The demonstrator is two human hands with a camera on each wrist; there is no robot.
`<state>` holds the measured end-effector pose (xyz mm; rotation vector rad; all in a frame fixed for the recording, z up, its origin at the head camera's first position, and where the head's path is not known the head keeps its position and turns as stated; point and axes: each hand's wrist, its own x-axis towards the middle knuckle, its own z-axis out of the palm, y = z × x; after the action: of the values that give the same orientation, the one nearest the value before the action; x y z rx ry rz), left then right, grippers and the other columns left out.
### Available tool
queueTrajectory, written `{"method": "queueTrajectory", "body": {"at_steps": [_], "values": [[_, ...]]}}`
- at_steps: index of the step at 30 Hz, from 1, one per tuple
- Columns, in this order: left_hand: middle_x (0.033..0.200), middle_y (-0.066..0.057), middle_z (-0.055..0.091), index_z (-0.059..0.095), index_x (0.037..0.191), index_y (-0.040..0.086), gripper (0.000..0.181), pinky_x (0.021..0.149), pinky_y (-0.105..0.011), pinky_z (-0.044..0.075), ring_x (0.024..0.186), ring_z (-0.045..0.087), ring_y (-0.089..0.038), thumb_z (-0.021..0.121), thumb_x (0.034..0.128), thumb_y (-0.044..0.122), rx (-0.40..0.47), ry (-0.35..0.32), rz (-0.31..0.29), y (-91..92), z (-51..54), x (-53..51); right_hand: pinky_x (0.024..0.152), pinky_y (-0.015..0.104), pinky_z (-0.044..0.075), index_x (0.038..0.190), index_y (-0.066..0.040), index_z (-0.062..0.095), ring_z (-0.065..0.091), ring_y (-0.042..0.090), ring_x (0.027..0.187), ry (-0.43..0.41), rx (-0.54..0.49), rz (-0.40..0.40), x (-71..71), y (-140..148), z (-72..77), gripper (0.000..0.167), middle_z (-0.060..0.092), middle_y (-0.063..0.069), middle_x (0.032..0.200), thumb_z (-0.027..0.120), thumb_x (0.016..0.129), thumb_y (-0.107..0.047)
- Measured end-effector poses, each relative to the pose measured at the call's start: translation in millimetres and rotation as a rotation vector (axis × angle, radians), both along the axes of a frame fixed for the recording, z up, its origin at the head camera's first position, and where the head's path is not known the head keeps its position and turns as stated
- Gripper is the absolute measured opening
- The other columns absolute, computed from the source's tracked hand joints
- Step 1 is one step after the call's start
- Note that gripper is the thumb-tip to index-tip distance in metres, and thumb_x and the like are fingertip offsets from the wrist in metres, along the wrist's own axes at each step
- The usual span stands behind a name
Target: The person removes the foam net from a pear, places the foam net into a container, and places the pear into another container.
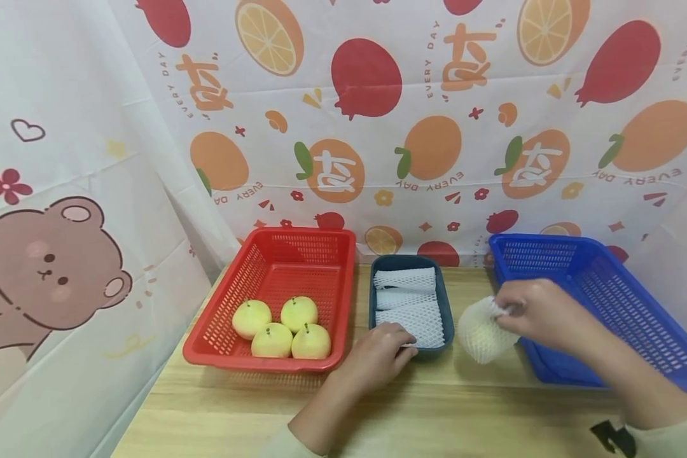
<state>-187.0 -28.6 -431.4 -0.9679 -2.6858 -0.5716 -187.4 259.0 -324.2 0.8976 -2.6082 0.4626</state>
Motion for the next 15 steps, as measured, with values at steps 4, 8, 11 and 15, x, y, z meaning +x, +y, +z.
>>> {"method": "queueTrajectory", "body": {"at_steps": [4,8,11,15], "values": [[0.098,0.008,0.071,0.075,0.104,0.019,0.017,0.083,-0.024,0.053,0.095,0.064,-0.008,0.066,0.0945,0.031,0.013,0.024,-0.048,-1.5,9.0,5.1,0.059,0.02,0.053,0.077,-0.017,0.071,0.059,-0.001,0.069,-0.039,-0.04,0.074,13.2,-14.6,-22.9,0.02,0.067,-0.011,0.077,0.083,0.067,-0.004],[0.101,0.008,0.071,0.074,0.11,0.019,0.031,0.083,-0.021,0.053,0.096,0.063,-0.005,0.067,0.092,0.043,0.029,-0.034,-0.122,-4.7,16.3,10.7,0.059,0.021,0.052,0.076,-0.019,0.07,0.056,-0.003,0.069,-0.067,-0.07,0.138,22.0,-26.9,-41.9,0.021,0.066,-0.01,0.076,0.081,0.067,-0.004],[0.104,0.008,0.07,0.068,0.122,0.018,0.051,0.083,-0.021,0.052,0.097,0.062,-0.004,0.066,0.0876,0.056,0.032,-0.081,-0.155,-6.5,19.7,13.8,0.06,0.021,0.053,0.075,-0.019,0.07,0.057,-0.003,0.07,-0.074,-0.087,0.16,26.6,-35.2,-52.5,0.02,0.068,-0.008,0.075,0.081,0.067,-0.004],[0.115,0.007,0.068,0.059,0.136,0.017,0.073,0.089,-0.023,0.052,0.104,0.062,-0.004,0.066,0.0817,0.066,0.043,-0.121,-0.174,-7.5,21.6,16.2,0.059,0.019,0.051,0.073,-0.018,0.069,0.055,-0.003,0.068,-0.043,-0.112,0.195,30.1,-46.7,-63.7,0.021,0.066,-0.01,0.072,0.081,0.064,-0.002]]}}
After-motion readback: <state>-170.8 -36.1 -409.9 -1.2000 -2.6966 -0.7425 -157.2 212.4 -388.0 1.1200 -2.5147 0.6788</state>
